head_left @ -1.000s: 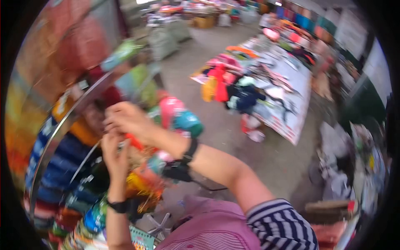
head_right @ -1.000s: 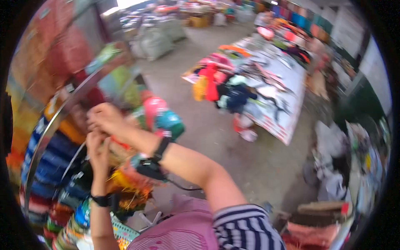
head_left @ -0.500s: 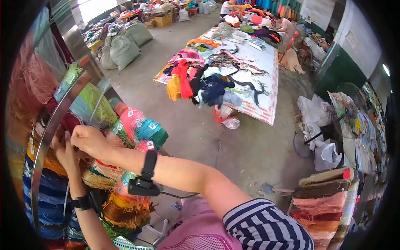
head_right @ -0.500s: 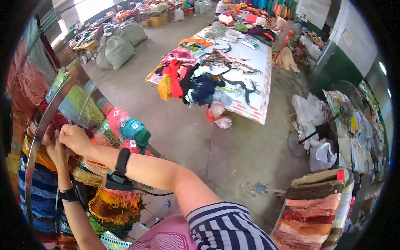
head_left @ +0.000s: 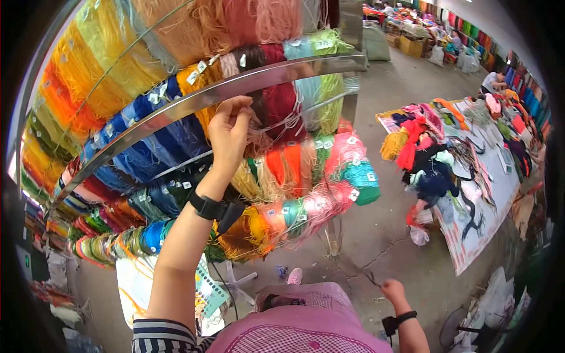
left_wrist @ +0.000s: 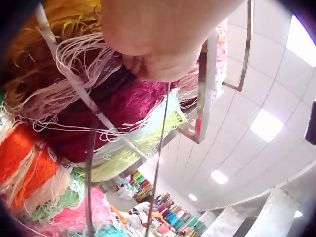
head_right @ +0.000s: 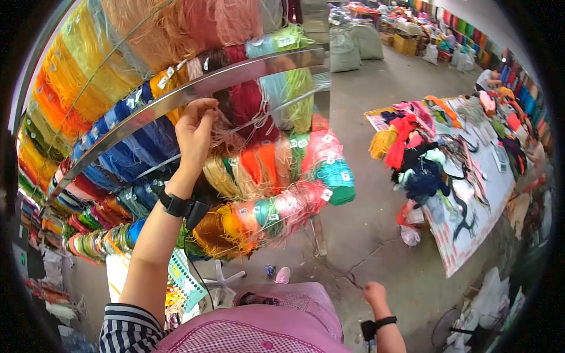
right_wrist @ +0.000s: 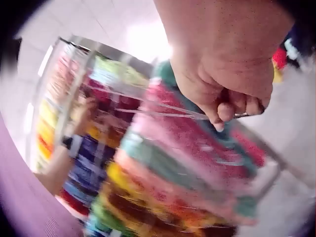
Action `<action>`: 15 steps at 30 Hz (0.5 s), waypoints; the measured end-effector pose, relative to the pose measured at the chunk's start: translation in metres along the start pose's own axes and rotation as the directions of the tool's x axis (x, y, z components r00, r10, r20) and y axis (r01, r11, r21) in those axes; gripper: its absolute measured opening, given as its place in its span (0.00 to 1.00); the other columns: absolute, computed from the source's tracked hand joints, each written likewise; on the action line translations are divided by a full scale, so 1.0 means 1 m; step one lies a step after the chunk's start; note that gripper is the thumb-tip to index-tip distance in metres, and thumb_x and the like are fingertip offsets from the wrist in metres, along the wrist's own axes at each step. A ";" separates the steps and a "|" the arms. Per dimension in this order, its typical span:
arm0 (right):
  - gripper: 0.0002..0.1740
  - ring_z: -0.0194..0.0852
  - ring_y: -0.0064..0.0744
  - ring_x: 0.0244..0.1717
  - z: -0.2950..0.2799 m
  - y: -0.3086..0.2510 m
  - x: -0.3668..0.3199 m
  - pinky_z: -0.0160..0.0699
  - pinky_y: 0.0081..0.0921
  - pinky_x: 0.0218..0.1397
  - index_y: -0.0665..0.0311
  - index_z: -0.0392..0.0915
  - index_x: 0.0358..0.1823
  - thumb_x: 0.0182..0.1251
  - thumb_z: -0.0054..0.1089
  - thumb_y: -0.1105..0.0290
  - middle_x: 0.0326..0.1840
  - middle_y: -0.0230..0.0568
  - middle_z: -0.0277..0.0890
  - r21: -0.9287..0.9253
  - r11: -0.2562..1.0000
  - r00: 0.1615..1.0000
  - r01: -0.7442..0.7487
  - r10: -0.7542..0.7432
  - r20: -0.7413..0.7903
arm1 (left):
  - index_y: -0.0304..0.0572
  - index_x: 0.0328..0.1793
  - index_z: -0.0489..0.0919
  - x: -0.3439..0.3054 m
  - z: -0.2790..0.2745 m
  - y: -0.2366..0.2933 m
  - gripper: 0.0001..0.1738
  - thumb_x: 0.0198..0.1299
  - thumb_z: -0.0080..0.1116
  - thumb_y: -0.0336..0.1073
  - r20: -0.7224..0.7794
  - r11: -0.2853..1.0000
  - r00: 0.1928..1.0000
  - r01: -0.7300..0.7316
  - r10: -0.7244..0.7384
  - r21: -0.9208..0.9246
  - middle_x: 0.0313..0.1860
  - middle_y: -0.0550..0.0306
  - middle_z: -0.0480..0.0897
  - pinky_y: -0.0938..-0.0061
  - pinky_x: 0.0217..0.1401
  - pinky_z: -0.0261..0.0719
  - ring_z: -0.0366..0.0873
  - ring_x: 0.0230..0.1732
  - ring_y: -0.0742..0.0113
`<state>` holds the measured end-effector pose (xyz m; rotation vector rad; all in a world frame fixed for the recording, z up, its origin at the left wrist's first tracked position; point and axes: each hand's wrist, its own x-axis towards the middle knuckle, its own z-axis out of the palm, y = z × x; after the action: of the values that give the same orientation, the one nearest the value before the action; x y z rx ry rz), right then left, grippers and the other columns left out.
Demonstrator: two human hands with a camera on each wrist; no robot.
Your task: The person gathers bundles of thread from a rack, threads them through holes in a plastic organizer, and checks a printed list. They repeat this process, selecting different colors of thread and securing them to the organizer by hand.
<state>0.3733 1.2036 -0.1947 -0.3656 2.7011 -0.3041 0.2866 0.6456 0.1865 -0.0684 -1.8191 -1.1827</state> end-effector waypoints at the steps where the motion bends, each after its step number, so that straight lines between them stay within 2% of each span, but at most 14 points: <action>1: 0.11 0.80 0.45 0.32 -0.006 0.018 -0.005 0.77 0.40 0.36 0.62 0.80 0.29 0.52 0.60 0.62 0.29 0.46 0.80 0.052 0.992 0.981 -0.113 0.103 0.164 | 0.33 0.47 0.79 0.000 0.002 0.004 0.08 0.62 0.55 0.25 -0.003 1.000 1.000 0.002 -0.001 0.011 0.37 0.58 0.80 0.79 0.38 0.74 0.76 0.35 0.77; 2: 0.10 0.80 0.40 0.27 -0.013 0.030 -0.016 0.77 0.36 0.32 0.62 0.79 0.28 0.54 0.60 0.62 0.25 0.43 0.80 0.083 0.968 0.925 -0.235 0.197 0.326 | 0.32 0.46 0.79 0.001 0.007 0.008 0.08 0.62 0.56 0.27 -0.046 0.993 0.998 -0.046 0.051 0.104 0.35 0.59 0.80 0.80 0.39 0.74 0.76 0.35 0.76; 3: 0.10 0.80 0.40 0.27 -0.018 0.028 -0.017 0.77 0.36 0.32 0.62 0.79 0.28 0.54 0.60 0.62 0.25 0.43 0.80 0.084 0.969 0.924 -0.234 0.195 0.328 | 0.32 0.45 0.79 0.003 0.010 0.010 0.08 0.63 0.57 0.29 -0.081 0.976 0.991 -0.090 0.108 0.196 0.34 0.61 0.81 0.80 0.39 0.74 0.77 0.35 0.75; 4: 0.09 0.76 0.32 0.24 -0.029 0.015 -0.016 0.74 0.30 0.29 0.62 0.79 0.28 0.57 0.61 0.64 0.24 0.38 0.78 0.461 0.807 0.911 -0.370 0.218 0.349 | 0.30 0.40 0.81 0.009 0.012 0.013 0.12 0.61 0.63 0.35 -0.088 0.929 0.994 -0.030 0.067 0.370 0.24 0.58 0.80 0.76 0.31 0.71 0.76 0.27 0.74; 5: 0.08 0.73 0.25 0.21 -0.041 0.002 -0.014 0.71 0.23 0.25 0.62 0.78 0.28 0.60 0.61 0.66 0.22 0.34 0.76 0.748 0.494 0.896 -0.443 0.233 0.377 | 0.30 0.40 0.81 0.015 0.016 0.010 0.12 0.61 0.63 0.35 -0.084 0.930 0.994 -0.028 0.063 0.368 0.24 0.58 0.80 0.76 0.31 0.71 0.76 0.27 0.74; 7: 0.06 0.64 0.17 0.21 -0.086 -0.054 -0.010 0.62 0.15 0.23 0.62 0.78 0.30 0.65 0.59 0.69 0.21 0.28 0.70 0.884 0.264 0.923 -0.386 0.122 0.366 | 0.31 0.35 0.83 0.026 0.023 0.001 0.16 0.58 0.66 0.41 -0.040 0.679 0.987 -0.076 0.153 0.731 0.18 0.54 0.79 0.71 0.27 0.69 0.75 0.22 0.71; 8: 0.07 0.63 0.16 0.20 -0.095 -0.074 -0.003 0.61 0.15 0.23 0.63 0.77 0.31 0.66 0.58 0.69 0.22 0.28 0.70 0.913 0.244 0.946 -0.325 0.076 0.317 | 0.32 0.33 0.83 0.028 0.027 -0.010 0.17 0.56 0.67 0.43 -0.076 0.597 0.961 -0.101 0.264 0.795 0.18 0.52 0.79 0.70 0.29 0.70 0.75 0.21 0.68; 9: 0.07 0.62 0.15 0.20 -0.103 -0.091 0.002 0.60 0.15 0.23 0.63 0.77 0.31 0.67 0.57 0.69 0.22 0.28 0.71 0.939 0.221 0.965 -0.262 0.030 0.262 | 0.32 0.33 0.83 0.027 0.026 -0.014 0.17 0.56 0.67 0.43 -0.080 0.599 0.960 -0.100 0.267 0.794 0.18 0.52 0.79 0.70 0.29 0.70 0.75 0.21 0.68; 10: 0.07 0.62 0.15 0.20 -0.110 -0.107 0.007 0.60 0.15 0.23 0.63 0.77 0.31 0.67 0.57 0.69 0.22 0.28 0.71 0.941 0.224 0.966 -0.256 0.029 0.256 | 0.32 0.33 0.83 0.027 0.024 -0.016 0.16 0.57 0.67 0.42 -0.107 0.711 0.964 -0.103 0.244 0.696 0.18 0.53 0.79 0.71 0.29 0.70 0.75 0.21 0.69; 11: 0.08 0.62 0.15 0.20 -0.117 -0.122 0.012 0.60 0.15 0.23 0.63 0.77 0.33 0.67 0.59 0.67 0.22 0.28 0.71 0.964 0.150 0.971 -0.220 -0.063 0.232 | 0.32 0.32 0.83 0.028 0.022 -0.015 0.16 0.57 0.67 0.42 -0.129 0.806 0.967 -0.107 0.221 0.582 0.19 0.55 0.80 0.71 0.28 0.70 0.75 0.21 0.70; 12: 0.09 0.62 0.15 0.20 -0.125 -0.137 0.017 0.60 0.15 0.24 0.64 0.77 0.35 0.67 0.60 0.65 0.22 0.28 0.71 0.980 0.072 0.968 -0.188 -0.152 0.197 | 0.32 0.32 0.83 0.027 0.020 -0.010 0.16 0.57 0.67 0.42 -0.133 0.807 0.964 -0.113 0.230 0.580 0.19 0.55 0.80 0.71 0.28 0.70 0.75 0.21 0.70; 13: 0.09 0.62 0.15 0.20 -0.134 -0.150 0.020 0.60 0.15 0.24 0.64 0.77 0.35 0.67 0.60 0.65 0.22 0.28 0.71 0.981 0.071 0.970 -0.178 -0.154 0.187 | 0.34 0.33 0.84 0.022 0.016 -0.004 0.14 0.57 0.66 0.41 -0.093 0.861 0.989 -0.055 0.118 0.506 0.20 0.56 0.82 0.72 0.29 0.71 0.76 0.22 0.71; 14: 0.15 0.60 0.16 0.19 -0.147 -0.163 0.021 0.60 0.16 0.24 0.63 0.73 0.48 0.67 0.61 0.62 0.21 0.27 0.69 0.955 -0.149 0.928 -0.258 -0.313 0.202 | 0.35 0.34 0.84 0.020 0.011 0.002 0.13 0.58 0.66 0.40 -0.044 0.902 0.999 0.012 0.007 0.432 0.22 0.57 0.83 0.73 0.30 0.72 0.77 0.24 0.72; 15: 0.25 0.59 0.17 0.18 -0.161 -0.175 0.020 0.59 0.17 0.25 0.62 0.68 0.60 0.66 0.63 0.60 0.21 0.27 0.67 0.868 -0.340 0.867 -0.361 -0.466 0.177 | 0.39 0.45 0.86 0.020 0.004 0.002 0.12 0.59 0.65 0.38 0.013 0.874 1.000 0.000 -0.008 0.487 0.33 0.55 0.87 0.75 0.33 0.74 0.79 0.26 0.72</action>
<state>0.3257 1.0585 -0.0113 0.0434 0.8714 -2.0343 0.2736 0.6412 0.2015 0.2180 -2.0799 -0.6938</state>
